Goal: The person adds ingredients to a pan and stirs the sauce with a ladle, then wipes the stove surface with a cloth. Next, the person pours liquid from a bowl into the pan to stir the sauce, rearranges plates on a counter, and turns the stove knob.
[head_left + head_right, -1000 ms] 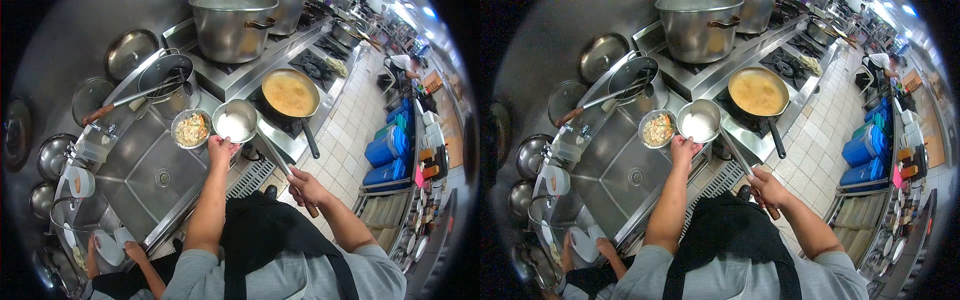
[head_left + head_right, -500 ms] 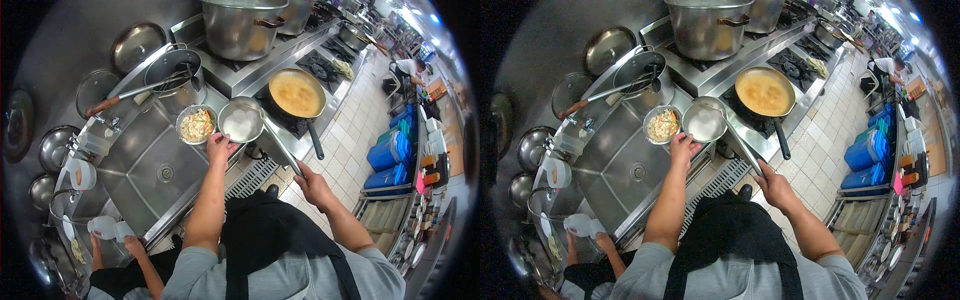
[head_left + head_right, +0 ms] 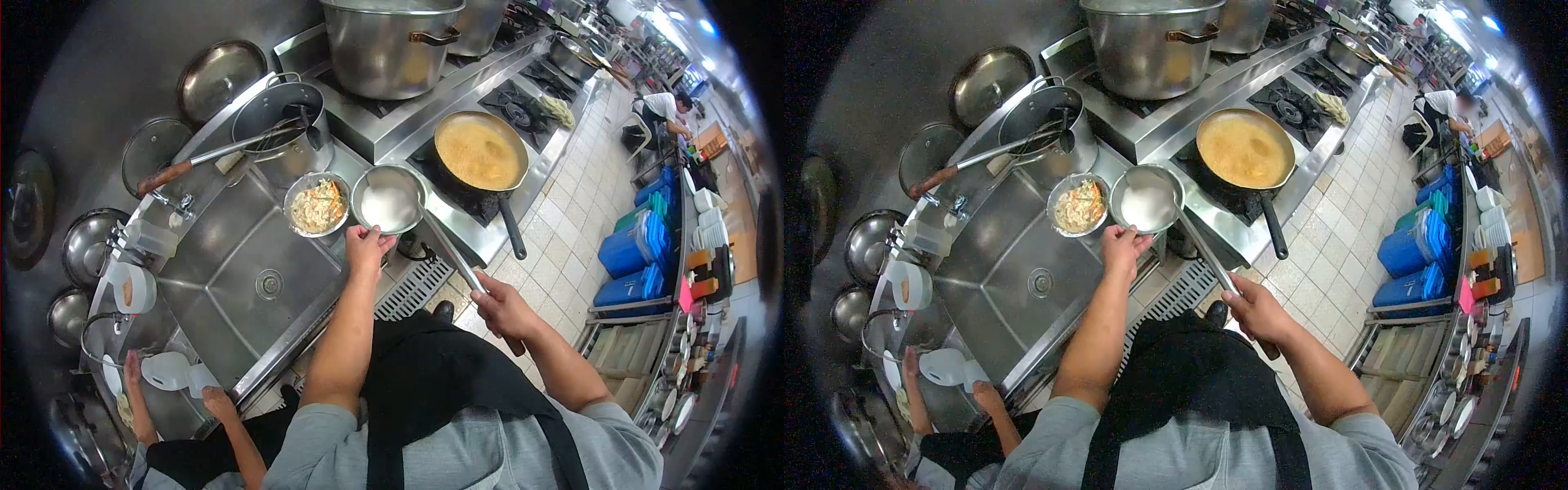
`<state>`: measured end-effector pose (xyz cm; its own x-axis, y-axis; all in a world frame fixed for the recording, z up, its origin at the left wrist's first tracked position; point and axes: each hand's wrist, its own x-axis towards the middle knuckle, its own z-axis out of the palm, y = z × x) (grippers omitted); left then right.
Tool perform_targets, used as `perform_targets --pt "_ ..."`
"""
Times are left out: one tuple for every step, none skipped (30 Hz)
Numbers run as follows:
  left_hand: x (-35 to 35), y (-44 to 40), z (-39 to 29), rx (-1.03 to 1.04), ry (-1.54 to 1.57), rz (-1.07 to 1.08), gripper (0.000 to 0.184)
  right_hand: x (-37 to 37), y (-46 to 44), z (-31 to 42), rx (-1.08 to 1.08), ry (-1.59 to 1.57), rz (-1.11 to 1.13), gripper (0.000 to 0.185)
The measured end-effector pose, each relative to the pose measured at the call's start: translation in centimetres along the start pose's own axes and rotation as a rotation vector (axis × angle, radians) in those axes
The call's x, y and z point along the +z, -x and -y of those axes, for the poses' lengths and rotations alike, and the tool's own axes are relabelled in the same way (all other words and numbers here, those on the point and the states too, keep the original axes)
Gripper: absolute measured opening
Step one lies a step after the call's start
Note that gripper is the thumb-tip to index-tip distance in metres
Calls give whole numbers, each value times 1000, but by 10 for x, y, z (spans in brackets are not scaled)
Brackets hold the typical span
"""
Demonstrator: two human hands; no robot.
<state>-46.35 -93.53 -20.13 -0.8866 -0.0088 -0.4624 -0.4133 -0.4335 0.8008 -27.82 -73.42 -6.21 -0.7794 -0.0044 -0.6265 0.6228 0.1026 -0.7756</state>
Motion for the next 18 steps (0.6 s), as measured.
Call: perform_targets --pt "0 0 2 -2 9 -7 22 -2 1 0 -5 85 -29 47" --pt "0 1 2 -4 9 -8 22 -4 2 -1 -9 171 -57 48" --pt "-1 2 2 -9 19 7 22 -6 3 -3 -6 172 -57 48" --pt "-1 2 1 -13 28 23 22 -8 4 -6 -111 378 -126 49" --pt "-2 4 -1 -13 29 21 22 -9 4 -8 -216 584 -194 51" --pt "-2 5 -3 -11 10 19 20 -8 4 -7 -215 584 -192 51" --pt "-1 7 -5 -7 -9 20 18 -7 4 -5 -239 622 -250 50" --pt "0 7 -5 -8 -11 23 18 -7 4 -4 -265 659 -311 50" --pt "1 8 -6 -6 -11 14 18 -7 2 -4 -265 658 -316 50" --pt "2 8 -6 -4 -10 4 17 -8 -2 -6 -274 722 -330 49" --pt "1 6 -4 -5 -11 4 17 -7 -6 -9 -281 787 -342 49" --pt "-1 3 -3 -11 0 17 19 -7 -9 -13 -281 787 -342 49" --pt "-2 1 -1 -17 12 29 20 -6 -13 -18 -260 790 -334 49" --pt "-2 0 -1 -16 13 27 20 -5 -18 -25 -241 794 -325 50" --pt "-2 0 -1 -13 1 32 20 -2 -20 -31 -354 760 -324 50" --pt "-3 0 -1 -11 -11 35 21 -4 -21 -35 -354 762 -321 50" --pt "-4 0 0 -11 -10 33 21 -1 -19 -28 -249 589 -216 50" --pt "-3 0 0 -4 -5 31 21 0 -15 -20 -144 414 -115 50"
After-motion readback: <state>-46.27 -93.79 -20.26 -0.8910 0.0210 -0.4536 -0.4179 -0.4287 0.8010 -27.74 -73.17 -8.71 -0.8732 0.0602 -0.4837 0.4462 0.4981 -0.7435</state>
